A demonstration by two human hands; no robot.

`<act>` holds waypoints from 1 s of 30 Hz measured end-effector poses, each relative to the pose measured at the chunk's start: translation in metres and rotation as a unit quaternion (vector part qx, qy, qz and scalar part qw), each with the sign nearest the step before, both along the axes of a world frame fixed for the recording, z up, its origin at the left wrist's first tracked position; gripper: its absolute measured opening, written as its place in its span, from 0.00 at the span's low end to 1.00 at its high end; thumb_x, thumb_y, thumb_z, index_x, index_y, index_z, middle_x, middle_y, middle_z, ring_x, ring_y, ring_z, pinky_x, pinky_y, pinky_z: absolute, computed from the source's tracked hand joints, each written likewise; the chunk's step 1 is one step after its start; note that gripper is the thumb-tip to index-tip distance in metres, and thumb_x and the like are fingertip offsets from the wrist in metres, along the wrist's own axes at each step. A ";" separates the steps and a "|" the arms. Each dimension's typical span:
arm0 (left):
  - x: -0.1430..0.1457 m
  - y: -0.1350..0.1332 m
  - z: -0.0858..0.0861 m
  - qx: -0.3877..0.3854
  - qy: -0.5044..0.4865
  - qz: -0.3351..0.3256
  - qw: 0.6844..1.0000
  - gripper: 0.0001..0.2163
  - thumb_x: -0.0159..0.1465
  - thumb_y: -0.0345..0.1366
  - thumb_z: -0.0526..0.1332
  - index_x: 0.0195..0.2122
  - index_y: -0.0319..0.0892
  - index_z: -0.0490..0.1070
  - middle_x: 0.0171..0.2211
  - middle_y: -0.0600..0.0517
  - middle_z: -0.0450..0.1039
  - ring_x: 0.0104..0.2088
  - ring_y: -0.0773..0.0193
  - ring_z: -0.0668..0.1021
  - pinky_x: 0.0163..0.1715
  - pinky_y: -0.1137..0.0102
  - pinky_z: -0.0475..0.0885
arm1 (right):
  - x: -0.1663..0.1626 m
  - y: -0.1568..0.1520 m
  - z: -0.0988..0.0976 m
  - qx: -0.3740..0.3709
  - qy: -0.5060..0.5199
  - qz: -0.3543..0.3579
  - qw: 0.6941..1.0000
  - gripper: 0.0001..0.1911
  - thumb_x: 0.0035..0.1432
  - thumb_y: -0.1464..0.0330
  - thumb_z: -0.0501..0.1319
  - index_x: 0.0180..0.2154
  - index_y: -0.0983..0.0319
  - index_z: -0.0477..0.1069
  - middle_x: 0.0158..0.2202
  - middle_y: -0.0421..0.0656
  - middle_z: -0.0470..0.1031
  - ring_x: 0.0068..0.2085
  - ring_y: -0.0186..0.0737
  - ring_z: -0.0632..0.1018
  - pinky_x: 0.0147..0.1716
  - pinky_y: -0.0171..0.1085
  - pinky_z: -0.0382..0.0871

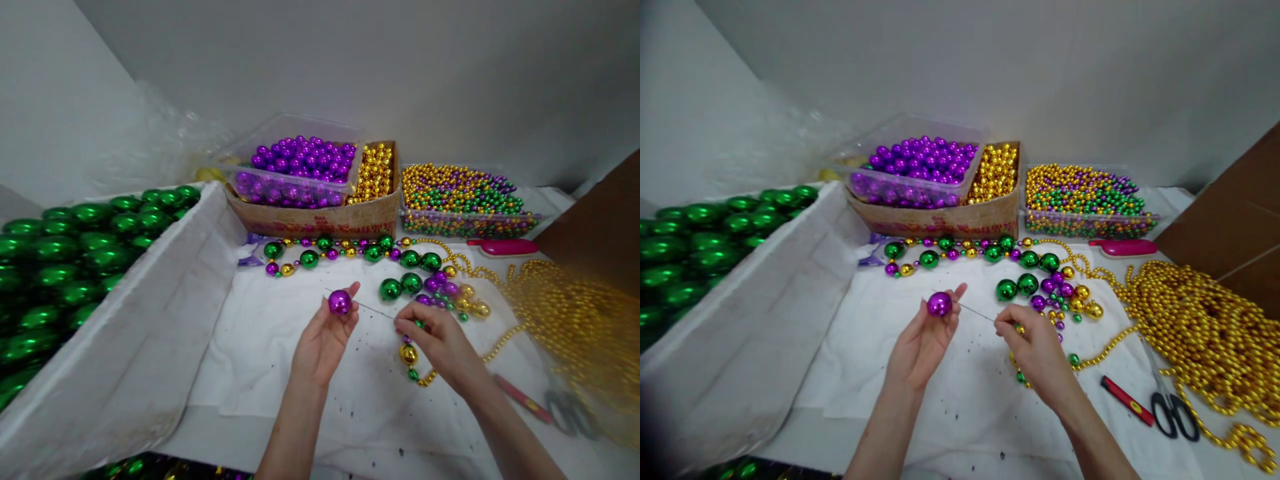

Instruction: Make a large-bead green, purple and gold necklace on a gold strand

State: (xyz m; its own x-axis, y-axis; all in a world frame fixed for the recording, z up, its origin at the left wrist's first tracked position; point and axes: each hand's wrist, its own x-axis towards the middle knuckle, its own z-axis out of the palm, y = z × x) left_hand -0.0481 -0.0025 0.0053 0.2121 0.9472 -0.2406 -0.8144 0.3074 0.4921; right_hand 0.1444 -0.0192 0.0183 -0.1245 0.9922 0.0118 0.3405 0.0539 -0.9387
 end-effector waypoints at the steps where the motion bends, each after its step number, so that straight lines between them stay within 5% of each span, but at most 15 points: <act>1: 0.002 0.000 -0.011 -0.040 -0.028 -0.010 0.999 0.12 0.66 0.34 0.53 0.42 0.31 0.72 0.53 0.37 0.67 0.37 0.67 0.77 0.37 0.76 0.76 | 0.003 -0.005 -0.009 -0.016 0.020 -0.025 0.999 0.10 0.57 0.65 0.58 0.27 0.62 0.70 0.23 0.39 0.69 0.28 0.35 0.70 0.28 0.33 0.61; 5: 0.009 0.001 -0.039 -0.140 -0.091 0.006 0.986 0.13 0.67 0.34 0.50 0.42 0.31 0.71 0.43 0.38 0.73 0.35 0.66 0.78 0.35 0.74 0.77 | 0.017 -0.026 -0.033 -0.082 0.109 -0.131 0.982 0.14 0.57 0.57 0.58 0.32 0.62 0.69 0.17 0.35 0.62 0.19 0.32 0.64 0.18 0.31 0.55; 8: 0.012 0.005 -0.046 -0.168 -0.102 0.027 0.980 0.12 0.68 0.33 0.50 0.42 0.31 0.71 0.38 0.40 0.75 0.35 0.65 0.78 0.34 0.73 0.78 | 0.022 -0.044 -0.032 -0.067 0.066 -0.175 0.980 0.14 0.56 0.57 0.59 0.35 0.62 0.71 0.19 0.37 0.65 0.21 0.34 0.66 0.18 0.32 0.56; 14: 0.017 0.011 -0.055 -0.205 -0.079 0.040 0.975 0.11 0.67 0.34 0.53 0.35 0.31 0.70 0.35 0.41 0.74 0.31 0.66 0.78 0.30 0.74 0.77 | 0.017 -0.061 -0.013 0.086 -0.076 -0.155 0.981 0.08 0.59 0.64 0.58 0.30 0.60 0.72 0.30 0.41 0.69 0.26 0.35 0.69 0.24 0.34 0.61; 22: 0.016 0.009 -0.059 -0.255 -0.049 0.029 0.965 0.11 0.65 0.37 0.55 0.35 0.32 0.68 0.34 0.42 0.73 0.27 0.68 0.76 0.25 0.75 0.76 | 0.017 -0.058 -0.014 0.076 0.000 -0.205 0.976 0.09 0.58 0.66 0.59 0.26 0.61 0.67 0.40 0.45 0.69 0.35 0.38 0.72 0.26 0.33 0.65; 30: 0.018 0.006 -0.061 -0.253 -0.024 0.020 0.967 0.11 0.65 0.38 0.56 0.36 0.32 0.68 0.32 0.43 0.73 0.24 0.70 0.74 0.22 0.77 0.73 | 0.000 -0.065 -0.010 0.081 -0.009 -0.133 0.988 0.10 0.57 0.71 0.56 0.24 0.60 0.62 0.37 0.45 0.74 0.32 0.37 0.74 0.25 0.32 0.65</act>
State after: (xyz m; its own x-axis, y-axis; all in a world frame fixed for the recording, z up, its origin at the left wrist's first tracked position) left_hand -0.0300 0.0039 -0.0555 0.2002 0.7185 -0.6661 -0.8483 0.4673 0.2491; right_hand 0.1441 -0.0838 0.0081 0.1396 0.9750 0.1728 0.3792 0.1085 -0.9189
